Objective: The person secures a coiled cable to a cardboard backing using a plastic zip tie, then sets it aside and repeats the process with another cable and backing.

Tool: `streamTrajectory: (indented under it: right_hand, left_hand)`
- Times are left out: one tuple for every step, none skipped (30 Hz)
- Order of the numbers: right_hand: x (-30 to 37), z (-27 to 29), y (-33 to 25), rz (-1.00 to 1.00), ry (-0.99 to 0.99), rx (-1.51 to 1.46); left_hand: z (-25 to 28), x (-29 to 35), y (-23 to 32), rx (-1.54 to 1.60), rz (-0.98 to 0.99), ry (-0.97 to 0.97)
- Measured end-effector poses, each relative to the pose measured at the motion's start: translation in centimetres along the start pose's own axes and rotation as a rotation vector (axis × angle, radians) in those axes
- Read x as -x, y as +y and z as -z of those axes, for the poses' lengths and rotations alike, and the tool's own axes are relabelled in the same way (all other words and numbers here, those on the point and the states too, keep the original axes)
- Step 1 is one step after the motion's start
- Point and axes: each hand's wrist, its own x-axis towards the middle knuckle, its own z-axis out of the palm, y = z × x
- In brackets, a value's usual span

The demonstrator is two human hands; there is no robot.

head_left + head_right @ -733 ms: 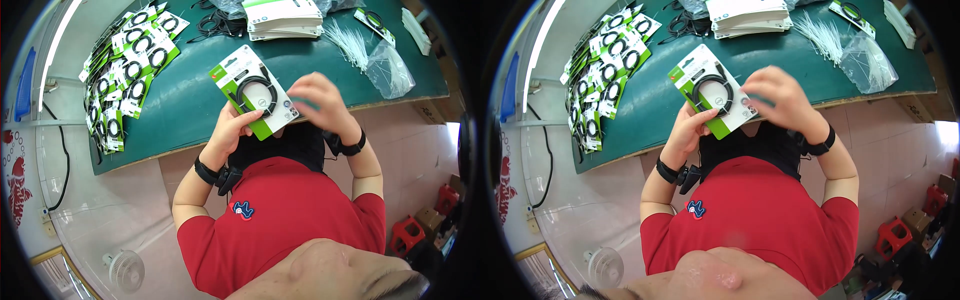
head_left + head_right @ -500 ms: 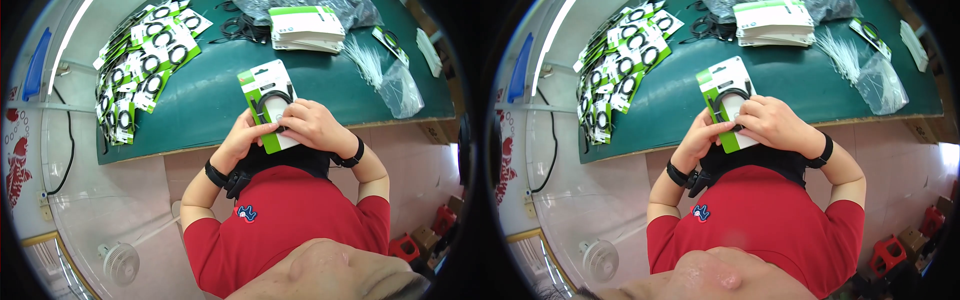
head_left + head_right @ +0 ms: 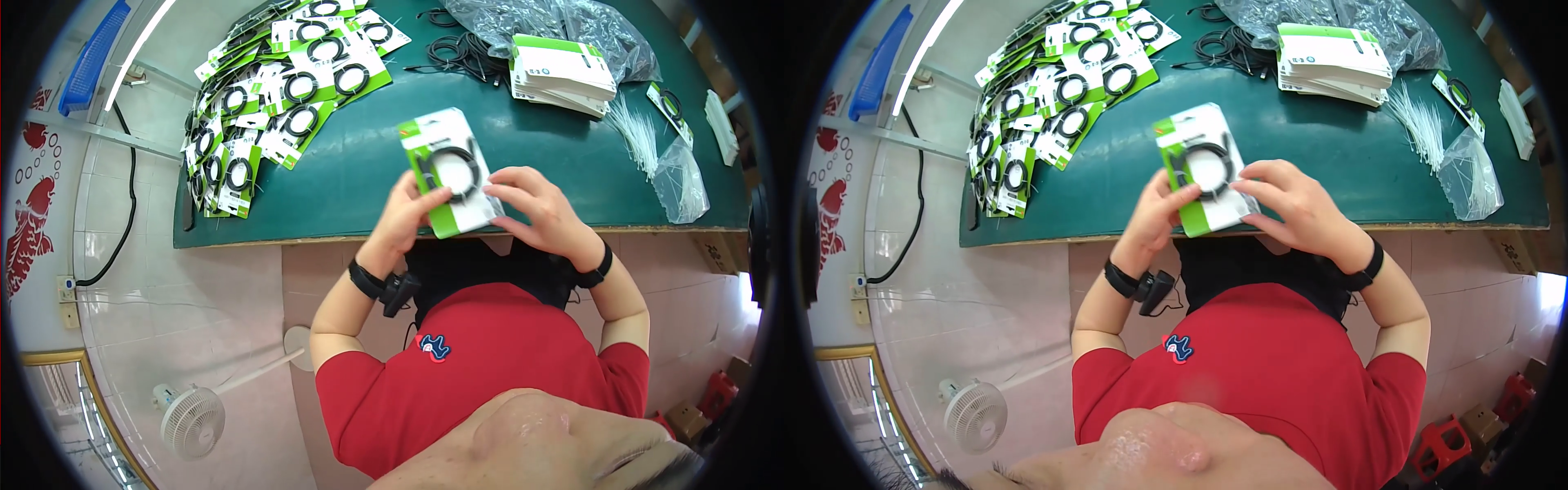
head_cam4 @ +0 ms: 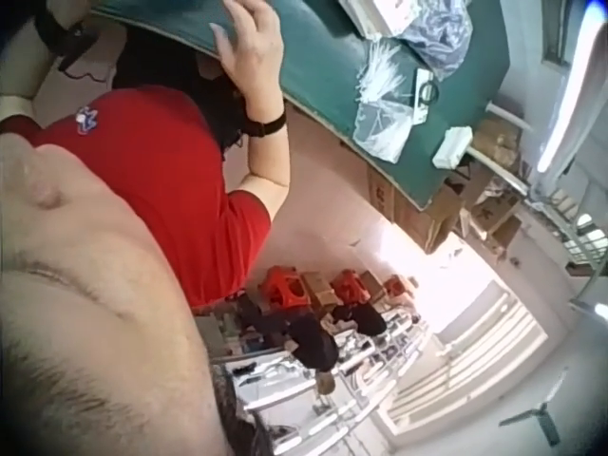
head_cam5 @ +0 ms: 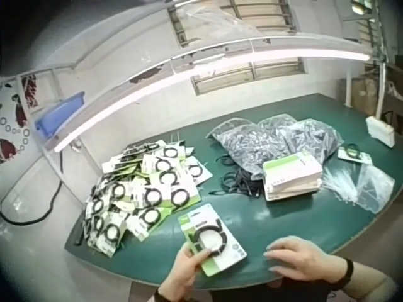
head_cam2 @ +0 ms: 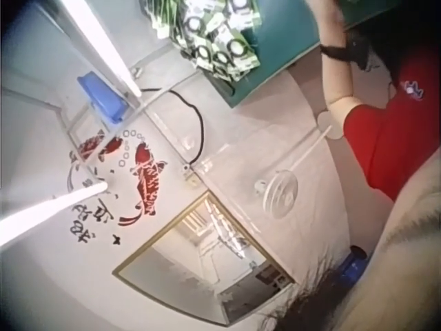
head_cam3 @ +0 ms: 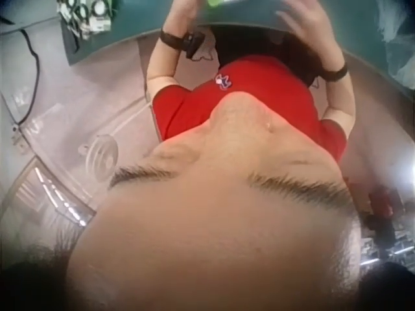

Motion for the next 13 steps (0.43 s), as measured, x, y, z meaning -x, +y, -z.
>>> streamTrajectory:
  right_hand:
    - [0.5,0.6,-0.2,-0.074,0.052,0.036]
    - [1.3,1.3,-0.2,-0.153,0.106,0.073]
    - [2.2,2.0,0.0,-0.15,0.111,0.079]
    - [3.5,2.8,0.5,-0.189,0.091,0.15]
    - [4.8,3.6,1.0,-0.233,0.072,0.223]
    - [6.1,4.3,1.0,-0.233,0.078,0.229]
    - [7.5,4.9,1.0,-0.339,0.107,0.236]
    - [8.6,5.3,1.0,-0.438,0.136,0.233]
    - [9.5,5.6,1.0,-0.431,0.141,0.232]
    - [10.9,5.9,0.9,-0.518,0.192,0.229]
    - [12.0,6.1,0.9,-0.596,0.242,0.219]
    - [13.0,6.3,0.9,-0.673,0.291,0.209]
    - [13.1,6.5,1.0,-0.678,0.299,0.216]
  left_hand:
    - [0.8,-0.6,1.2,0.007,-0.075,0.087]
    - [2.3,-1.5,2.4,-0.011,-0.135,0.109]
    - [4.4,-2.5,4.1,-0.028,-0.196,0.137]
    - [6.3,-3.7,5.9,-0.016,-0.239,0.187]
    - [8.3,-5.4,7.8,-0.004,-0.279,0.232]
    - [11.1,-7.2,9.9,-0.032,-0.334,0.273]
    - [14.4,-9.4,11.9,-0.06,-0.388,0.313]
    - [17.9,-11.1,14.6,-0.068,-0.433,0.305]
    - [21.1,-12.5,16.8,-0.075,-0.478,0.297]
    - [22.1,-13.8,18.0,-0.075,-0.468,0.279]
    - [22.6,-14.5,19.1,0.05,-0.414,0.348]
    - [23.0,-15.2,19.9,0.174,-0.358,0.417]
    - [23.0,-16.5,20.1,0.139,-0.266,0.58]
